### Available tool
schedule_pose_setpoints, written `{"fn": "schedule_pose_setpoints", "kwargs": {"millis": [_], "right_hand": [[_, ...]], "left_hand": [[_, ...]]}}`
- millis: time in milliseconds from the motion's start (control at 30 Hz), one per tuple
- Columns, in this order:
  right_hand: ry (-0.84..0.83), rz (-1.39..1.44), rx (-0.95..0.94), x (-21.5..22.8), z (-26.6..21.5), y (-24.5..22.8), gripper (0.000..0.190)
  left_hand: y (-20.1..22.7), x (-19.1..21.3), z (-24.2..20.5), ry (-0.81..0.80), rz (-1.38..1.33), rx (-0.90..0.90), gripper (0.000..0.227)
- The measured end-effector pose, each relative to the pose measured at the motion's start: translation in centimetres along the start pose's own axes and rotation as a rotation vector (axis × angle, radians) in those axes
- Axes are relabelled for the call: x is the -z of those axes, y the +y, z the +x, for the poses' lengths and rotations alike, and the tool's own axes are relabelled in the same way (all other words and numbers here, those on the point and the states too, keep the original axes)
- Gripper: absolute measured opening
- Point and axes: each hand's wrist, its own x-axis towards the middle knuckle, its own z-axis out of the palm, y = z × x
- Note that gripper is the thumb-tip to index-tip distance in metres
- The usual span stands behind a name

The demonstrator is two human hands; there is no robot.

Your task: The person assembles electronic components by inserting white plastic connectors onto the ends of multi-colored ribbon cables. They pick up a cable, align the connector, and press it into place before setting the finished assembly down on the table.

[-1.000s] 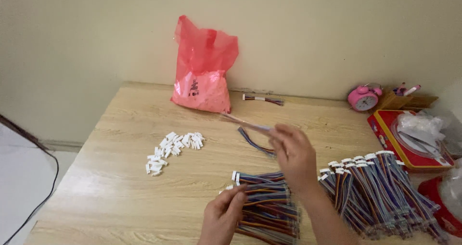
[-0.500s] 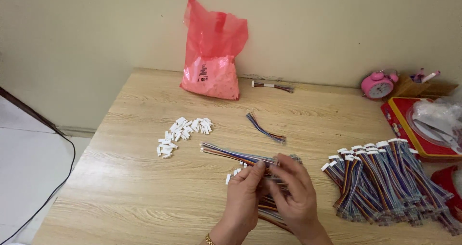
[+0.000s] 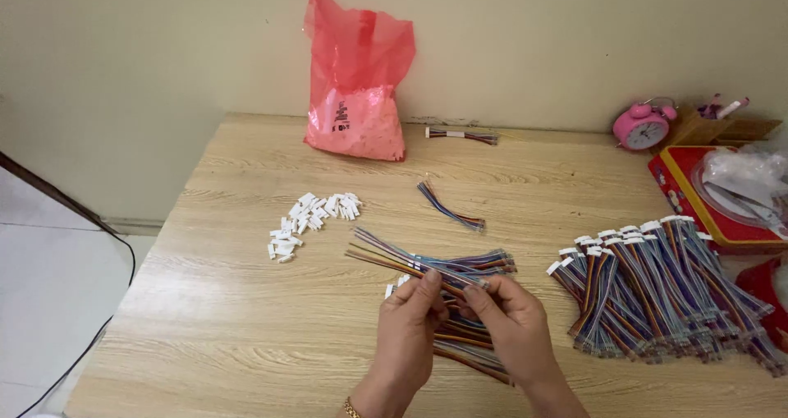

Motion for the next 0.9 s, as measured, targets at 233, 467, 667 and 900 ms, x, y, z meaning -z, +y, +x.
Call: {"fn": "schedule_pose_setpoints", "kwargs": {"millis": [233,467,667,900], "right_hand": [[-0.01,-0.063,0.021,0.5,-0.3,-1.2,0.015],[0.002,-0.04,0.062,3.7,0.5,-0.1,0.015],[0.079,-0.167,-0.058,3.6,2.1,0.4,0.015],[0.058,-0.468,0.495,-2.1,-1.8,-5.8,0.021]], "left_hand": [[0.9,1.0,0.6,0.027,-0.09,0.026,0.03],[4.7,2.7,1.7,0.099,-0.136,-0.056,0.024],[4.0,2.8,1.6,0.173,-0.038,-0.113,0.023],[0.1,2.2,1.3,0.217,0.21,-0.176,0.024]]}}
